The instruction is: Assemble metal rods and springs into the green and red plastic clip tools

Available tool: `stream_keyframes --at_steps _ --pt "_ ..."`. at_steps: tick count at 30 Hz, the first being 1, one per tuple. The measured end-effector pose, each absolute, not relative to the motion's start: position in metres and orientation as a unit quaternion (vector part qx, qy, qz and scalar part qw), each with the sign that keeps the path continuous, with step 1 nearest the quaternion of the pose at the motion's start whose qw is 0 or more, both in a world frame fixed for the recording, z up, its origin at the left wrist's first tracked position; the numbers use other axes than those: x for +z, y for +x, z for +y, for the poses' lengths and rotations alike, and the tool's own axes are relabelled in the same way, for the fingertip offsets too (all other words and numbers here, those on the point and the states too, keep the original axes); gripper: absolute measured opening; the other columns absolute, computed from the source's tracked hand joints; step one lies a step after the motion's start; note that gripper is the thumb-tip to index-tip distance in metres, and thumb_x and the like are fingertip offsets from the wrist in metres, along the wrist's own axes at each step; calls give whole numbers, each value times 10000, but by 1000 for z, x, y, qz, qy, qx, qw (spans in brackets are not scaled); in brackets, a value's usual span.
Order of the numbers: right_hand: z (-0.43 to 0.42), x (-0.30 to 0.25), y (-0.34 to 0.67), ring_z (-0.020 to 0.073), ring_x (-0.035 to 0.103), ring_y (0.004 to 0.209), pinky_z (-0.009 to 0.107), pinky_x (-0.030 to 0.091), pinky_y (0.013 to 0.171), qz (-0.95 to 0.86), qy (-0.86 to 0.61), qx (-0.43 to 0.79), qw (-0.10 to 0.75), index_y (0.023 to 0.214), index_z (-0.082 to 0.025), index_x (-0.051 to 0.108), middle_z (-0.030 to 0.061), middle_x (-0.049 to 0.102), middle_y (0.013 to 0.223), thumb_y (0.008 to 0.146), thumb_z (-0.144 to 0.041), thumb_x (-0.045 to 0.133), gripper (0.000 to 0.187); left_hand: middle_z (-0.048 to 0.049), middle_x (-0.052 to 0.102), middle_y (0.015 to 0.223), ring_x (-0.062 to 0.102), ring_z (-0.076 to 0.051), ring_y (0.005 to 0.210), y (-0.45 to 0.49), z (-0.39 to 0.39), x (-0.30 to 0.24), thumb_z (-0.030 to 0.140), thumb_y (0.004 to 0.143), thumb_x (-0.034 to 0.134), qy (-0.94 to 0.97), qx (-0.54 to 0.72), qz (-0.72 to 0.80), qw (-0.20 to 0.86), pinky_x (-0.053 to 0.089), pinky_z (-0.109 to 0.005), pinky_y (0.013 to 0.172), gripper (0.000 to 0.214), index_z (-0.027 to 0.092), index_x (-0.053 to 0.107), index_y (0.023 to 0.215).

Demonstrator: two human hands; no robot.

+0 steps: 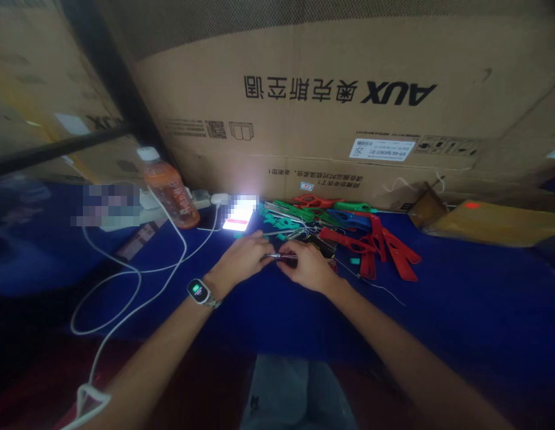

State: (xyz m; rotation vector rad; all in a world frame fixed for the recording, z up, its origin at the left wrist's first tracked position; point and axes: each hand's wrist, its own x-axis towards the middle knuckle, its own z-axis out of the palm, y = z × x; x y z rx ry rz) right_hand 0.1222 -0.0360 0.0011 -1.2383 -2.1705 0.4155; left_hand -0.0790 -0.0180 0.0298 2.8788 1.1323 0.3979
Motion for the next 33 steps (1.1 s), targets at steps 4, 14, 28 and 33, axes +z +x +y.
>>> stream_keyframes --at_steps 4,14,28,33 --pt "-34 -1 123 178 694 826 311 517 777 -796 -458 194 345 926 -229 705 24 734 945 902 -291 642 91 -59 696 800 570 -230 839 -73 -17 33 141 928 543 922 138 362 -30 444 -337 738 198 179 679 789" --pt "-27 5 127 182 697 816 316 561 763 -695 -429 247 521 879 -234 740 23 721 899 852 -257 709 46 -75 700 873 584 -242 857 -63 -27 43 222 910 624 851 276 433 -111 466 -335 707 165 163 689 1050" --pt "-25 13 125 190 675 847 323 558 771 -630 -460 206 591 948 -227 713 36 686 910 876 -242 660 90 26 548 588 443 -115 550 -20 6 28 494 851 678 650 516 430 355 344 -246 528 355 176 681 693" --pt "-23 19 125 202 662 900 339 557 811 -642 -475 161 580 1010 -241 684 50 683 986 871 -169 608 174 41 476 543 398 -114 531 -16 15 35 466 841 684 665 528 447 282 298 -251 515 361 178 624 632"
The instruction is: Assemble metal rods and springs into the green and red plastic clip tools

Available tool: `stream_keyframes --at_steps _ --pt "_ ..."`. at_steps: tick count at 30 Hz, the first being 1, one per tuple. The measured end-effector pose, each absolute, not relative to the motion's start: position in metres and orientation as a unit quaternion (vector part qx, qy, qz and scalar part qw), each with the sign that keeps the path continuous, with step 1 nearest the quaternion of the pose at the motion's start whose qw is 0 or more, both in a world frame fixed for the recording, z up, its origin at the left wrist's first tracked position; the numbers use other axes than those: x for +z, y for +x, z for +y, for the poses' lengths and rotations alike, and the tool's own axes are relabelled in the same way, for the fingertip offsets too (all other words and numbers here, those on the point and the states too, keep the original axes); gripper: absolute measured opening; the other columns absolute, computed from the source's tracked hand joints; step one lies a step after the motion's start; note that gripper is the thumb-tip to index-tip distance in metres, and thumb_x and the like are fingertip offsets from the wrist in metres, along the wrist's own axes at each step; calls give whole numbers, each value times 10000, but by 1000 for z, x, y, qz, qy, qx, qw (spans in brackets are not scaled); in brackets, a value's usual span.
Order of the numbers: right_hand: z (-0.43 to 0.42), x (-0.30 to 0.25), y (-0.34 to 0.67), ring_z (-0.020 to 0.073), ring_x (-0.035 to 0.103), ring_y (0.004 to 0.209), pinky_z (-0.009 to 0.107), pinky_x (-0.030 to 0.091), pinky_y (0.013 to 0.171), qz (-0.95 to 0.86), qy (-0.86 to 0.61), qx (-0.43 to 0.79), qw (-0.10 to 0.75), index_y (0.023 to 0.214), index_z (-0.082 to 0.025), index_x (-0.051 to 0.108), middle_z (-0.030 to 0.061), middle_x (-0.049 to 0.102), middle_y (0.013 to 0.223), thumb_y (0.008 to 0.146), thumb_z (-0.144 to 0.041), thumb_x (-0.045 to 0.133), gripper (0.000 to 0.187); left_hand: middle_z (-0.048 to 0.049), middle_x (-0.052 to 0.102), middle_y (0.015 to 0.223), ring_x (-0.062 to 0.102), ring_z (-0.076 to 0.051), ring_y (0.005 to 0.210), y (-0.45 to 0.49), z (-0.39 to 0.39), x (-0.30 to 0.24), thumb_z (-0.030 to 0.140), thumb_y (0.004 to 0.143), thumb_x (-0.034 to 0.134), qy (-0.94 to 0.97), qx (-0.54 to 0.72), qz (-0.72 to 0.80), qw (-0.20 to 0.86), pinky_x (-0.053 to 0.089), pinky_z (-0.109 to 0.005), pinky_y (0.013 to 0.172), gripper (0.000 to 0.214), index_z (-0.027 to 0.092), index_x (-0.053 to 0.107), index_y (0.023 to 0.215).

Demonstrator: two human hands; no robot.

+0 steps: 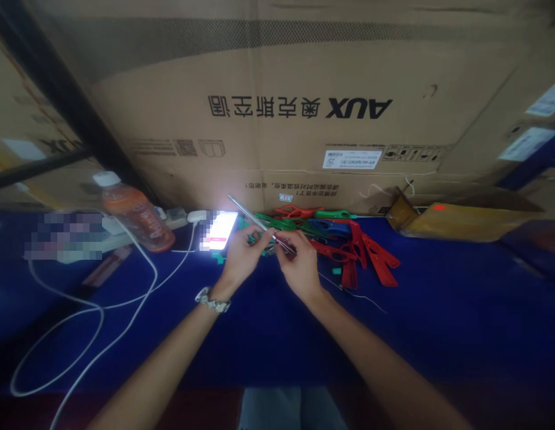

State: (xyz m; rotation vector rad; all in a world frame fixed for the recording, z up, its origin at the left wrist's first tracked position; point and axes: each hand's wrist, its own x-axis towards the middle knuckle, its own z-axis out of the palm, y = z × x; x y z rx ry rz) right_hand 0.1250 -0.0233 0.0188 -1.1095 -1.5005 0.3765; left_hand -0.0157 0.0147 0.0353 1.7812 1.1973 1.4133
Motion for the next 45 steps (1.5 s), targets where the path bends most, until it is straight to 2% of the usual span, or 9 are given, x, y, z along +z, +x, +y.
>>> stream_keyframes --at_steps 11,15,21,32,38,45 --pt "-27 25 126 179 674 798 320 569 741 -634 -471 199 580 1001 -236 712 45 689 924 886 -170 579 187 43 483 581 416 -115 562 -6 8 27 451 841 697 623 577 428 310 343 -243 552 305 176 664 714" --pt "-26 18 123 191 710 858 335 596 793 -603 -451 258 605 1021 -230 701 46 725 951 870 -214 627 169 38 521 600 432 -112 564 -6 8 20 493 798 732 581 591 430 357 360 -237 553 325 176 692 737" --pt "-26 13 122 195 744 845 360 612 836 -563 -423 342 622 1163 -239 639 34 758 954 831 -226 673 334 0 641 714 520 -122 628 -4 6 13 506 769 754 540 598 416 421 405 -229 560 340 169 738 816" --pt "-25 12 118 181 742 761 335 621 756 -518 -398 412 635 1048 -225 640 13 751 875 789 -266 721 274 36 558 631 483 -102 595 -4 7 10 463 777 757 524 627 413 403 409 -218 573 305 164 701 760" --pt "-26 11 116 169 739 755 310 610 737 -489 -381 430 657 1002 -214 657 5 746 861 768 -232 743 250 -2 650 736 538 -119 672 -5 6 11 472 784 754 519 615 395 443 431 -226 623 321 152 732 801" --pt "-25 9 116 170 734 733 315 608 734 -474 -388 445 653 982 -216 667 -4 741 850 748 -231 755 251 -15 677 749 557 -133 711 -2 4 9 486 710 815 473 630 401 468 438 -234 650 348 155 767 805"
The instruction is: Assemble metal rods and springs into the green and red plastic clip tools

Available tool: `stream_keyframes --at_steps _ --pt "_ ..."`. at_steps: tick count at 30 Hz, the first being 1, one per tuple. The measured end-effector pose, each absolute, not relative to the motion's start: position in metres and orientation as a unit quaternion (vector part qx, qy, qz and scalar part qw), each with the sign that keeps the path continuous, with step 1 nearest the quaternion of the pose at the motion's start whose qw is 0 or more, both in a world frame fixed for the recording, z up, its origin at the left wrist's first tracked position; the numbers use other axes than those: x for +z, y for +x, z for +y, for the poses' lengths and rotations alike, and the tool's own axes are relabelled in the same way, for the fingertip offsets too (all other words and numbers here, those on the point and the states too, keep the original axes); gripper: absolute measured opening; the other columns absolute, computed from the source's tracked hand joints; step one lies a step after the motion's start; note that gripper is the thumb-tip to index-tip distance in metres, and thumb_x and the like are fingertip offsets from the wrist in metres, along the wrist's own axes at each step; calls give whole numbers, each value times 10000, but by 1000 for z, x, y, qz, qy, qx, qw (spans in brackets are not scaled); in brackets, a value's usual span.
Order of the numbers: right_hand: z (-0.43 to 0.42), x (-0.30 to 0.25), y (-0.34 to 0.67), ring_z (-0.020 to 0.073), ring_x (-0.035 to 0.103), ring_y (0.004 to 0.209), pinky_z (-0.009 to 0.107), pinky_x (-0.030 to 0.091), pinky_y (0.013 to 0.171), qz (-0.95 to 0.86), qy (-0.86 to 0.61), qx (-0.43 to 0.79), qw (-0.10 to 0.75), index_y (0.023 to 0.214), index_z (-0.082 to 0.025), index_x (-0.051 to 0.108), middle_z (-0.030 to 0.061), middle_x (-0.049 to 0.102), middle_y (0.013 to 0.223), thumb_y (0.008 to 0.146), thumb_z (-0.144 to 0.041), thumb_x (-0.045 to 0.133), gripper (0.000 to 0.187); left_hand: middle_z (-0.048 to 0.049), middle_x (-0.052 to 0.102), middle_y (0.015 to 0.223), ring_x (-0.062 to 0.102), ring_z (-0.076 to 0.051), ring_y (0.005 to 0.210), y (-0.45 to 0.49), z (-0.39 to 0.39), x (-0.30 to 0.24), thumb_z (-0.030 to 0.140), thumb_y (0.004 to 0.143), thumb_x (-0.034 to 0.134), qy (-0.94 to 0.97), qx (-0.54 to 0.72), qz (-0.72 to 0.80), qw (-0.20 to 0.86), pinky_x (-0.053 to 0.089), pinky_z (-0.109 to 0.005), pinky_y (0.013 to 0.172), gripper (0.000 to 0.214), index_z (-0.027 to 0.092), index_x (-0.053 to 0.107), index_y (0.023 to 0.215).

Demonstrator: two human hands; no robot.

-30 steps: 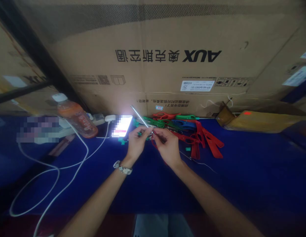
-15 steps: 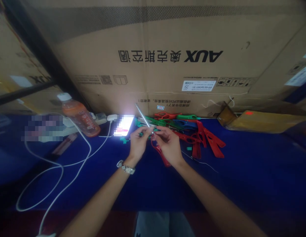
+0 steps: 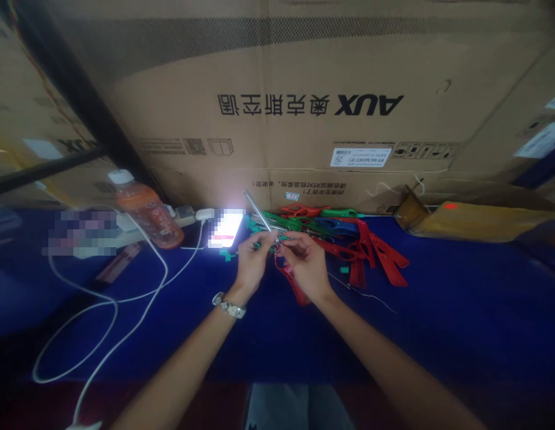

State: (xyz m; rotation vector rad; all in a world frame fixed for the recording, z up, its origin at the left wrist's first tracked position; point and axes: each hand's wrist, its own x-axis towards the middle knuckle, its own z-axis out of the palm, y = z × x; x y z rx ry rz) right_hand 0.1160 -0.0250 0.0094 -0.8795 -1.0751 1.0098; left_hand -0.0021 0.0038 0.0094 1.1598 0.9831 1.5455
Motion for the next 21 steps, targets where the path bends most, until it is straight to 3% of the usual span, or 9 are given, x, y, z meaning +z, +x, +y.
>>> stream_keyframes --at_steps 9,21 --pt "-26 10 116 179 718 807 325 580 782 -498 -406 421 640 1000 -214 680 21 743 892 753 -248 751 260 14 618 675 473 -86 597 -1 0 16 519 606 869 420 616 409 527 377 -201 549 422 139 739 734" --pt "-28 9 119 162 698 728 306 566 717 -509 -407 413 636 985 -220 673 5 733 842 774 -255 731 222 56 433 571 312 -69 507 -14 -3 21 521 715 810 480 569 419 521 221 -214 459 394 152 674 705"
